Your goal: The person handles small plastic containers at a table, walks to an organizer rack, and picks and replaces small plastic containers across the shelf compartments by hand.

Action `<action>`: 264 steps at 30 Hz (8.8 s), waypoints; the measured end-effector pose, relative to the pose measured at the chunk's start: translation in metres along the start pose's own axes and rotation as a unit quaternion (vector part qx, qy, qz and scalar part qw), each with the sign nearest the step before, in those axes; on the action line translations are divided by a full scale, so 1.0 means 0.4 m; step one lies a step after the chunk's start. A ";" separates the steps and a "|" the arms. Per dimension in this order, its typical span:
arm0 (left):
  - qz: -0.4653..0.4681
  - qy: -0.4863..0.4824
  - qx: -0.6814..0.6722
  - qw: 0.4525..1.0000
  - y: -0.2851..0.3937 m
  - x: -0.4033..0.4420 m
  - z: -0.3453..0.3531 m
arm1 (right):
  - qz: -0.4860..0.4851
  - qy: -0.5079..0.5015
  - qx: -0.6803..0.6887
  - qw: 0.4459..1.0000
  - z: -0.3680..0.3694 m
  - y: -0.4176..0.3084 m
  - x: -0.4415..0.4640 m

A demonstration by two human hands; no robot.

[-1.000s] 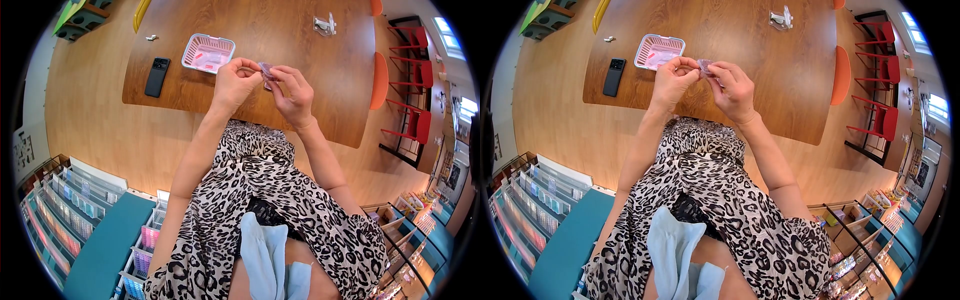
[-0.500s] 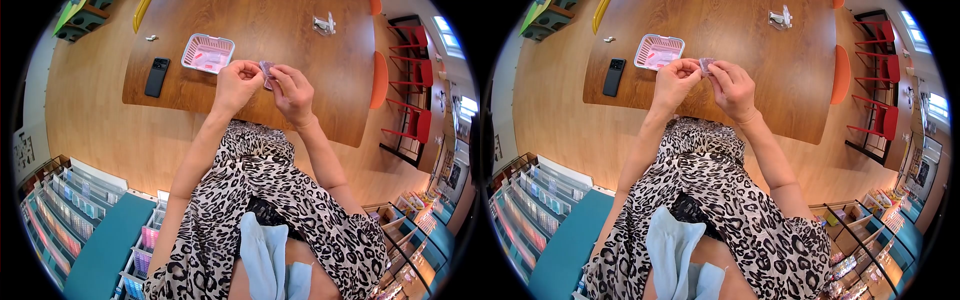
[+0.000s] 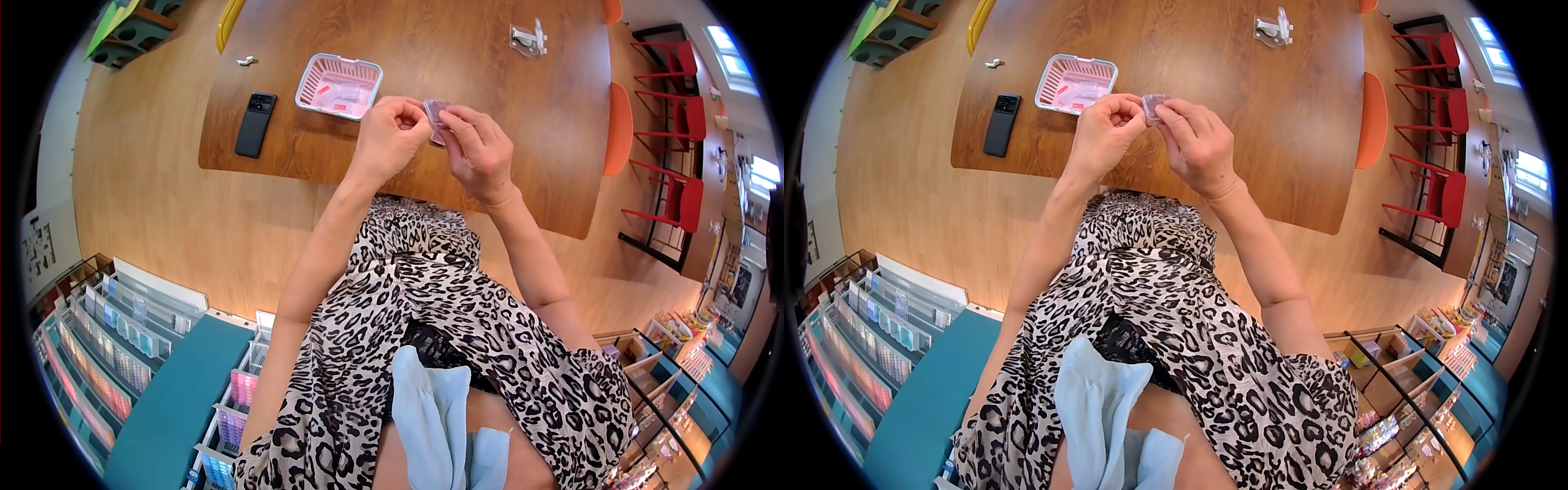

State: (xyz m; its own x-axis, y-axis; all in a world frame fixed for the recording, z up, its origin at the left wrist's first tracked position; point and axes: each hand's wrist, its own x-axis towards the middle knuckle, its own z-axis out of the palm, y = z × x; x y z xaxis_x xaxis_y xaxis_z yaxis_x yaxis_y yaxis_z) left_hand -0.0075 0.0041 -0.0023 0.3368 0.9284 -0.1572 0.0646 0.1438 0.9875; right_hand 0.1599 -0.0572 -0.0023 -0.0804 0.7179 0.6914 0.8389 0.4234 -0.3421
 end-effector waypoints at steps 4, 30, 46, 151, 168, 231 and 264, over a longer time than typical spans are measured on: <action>-0.007 -0.004 -0.004 1.000 0.007 -0.003 -0.001 | 0.006 0.003 0.006 1.000 0.003 0.000 -0.003; -0.051 -0.042 -0.067 0.996 -0.027 0.009 -0.015 | 0.093 0.011 0.100 0.991 0.002 -0.010 -0.016; -0.112 -0.090 -0.110 0.983 0.022 0.007 -0.030 | 0.219 -0.018 0.251 0.943 0.005 -0.017 -0.047; 0.009 0.555 -0.591 0.585 -0.377 -0.782 -2.246 | -0.393 -0.494 0.522 0.575 1.810 -2.009 0.607; 0.101 0.582 -0.559 0.582 -0.376 -1.051 -3.294 | -0.412 -0.518 0.524 0.535 2.361 -2.939 0.814; -0.441 0.704 0.482 0.279 0.683 -2.121 -5.053 | -0.588 -0.446 0.644 0.202 3.450 -4.848 1.454; -0.446 0.593 0.630 0.228 0.643 -2.065 -5.010 | -0.595 -0.426 0.667 0.142 3.439 -4.896 1.406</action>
State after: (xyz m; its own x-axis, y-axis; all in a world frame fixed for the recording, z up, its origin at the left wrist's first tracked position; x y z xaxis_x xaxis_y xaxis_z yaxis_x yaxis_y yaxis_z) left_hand -2.1515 -0.0391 0.4048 -0.7812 0.2693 0.5632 0.0804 0.9381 -0.3370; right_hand -2.2686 0.2777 0.1814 -0.2504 -0.7337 0.6316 -0.8438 -0.1544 -0.5139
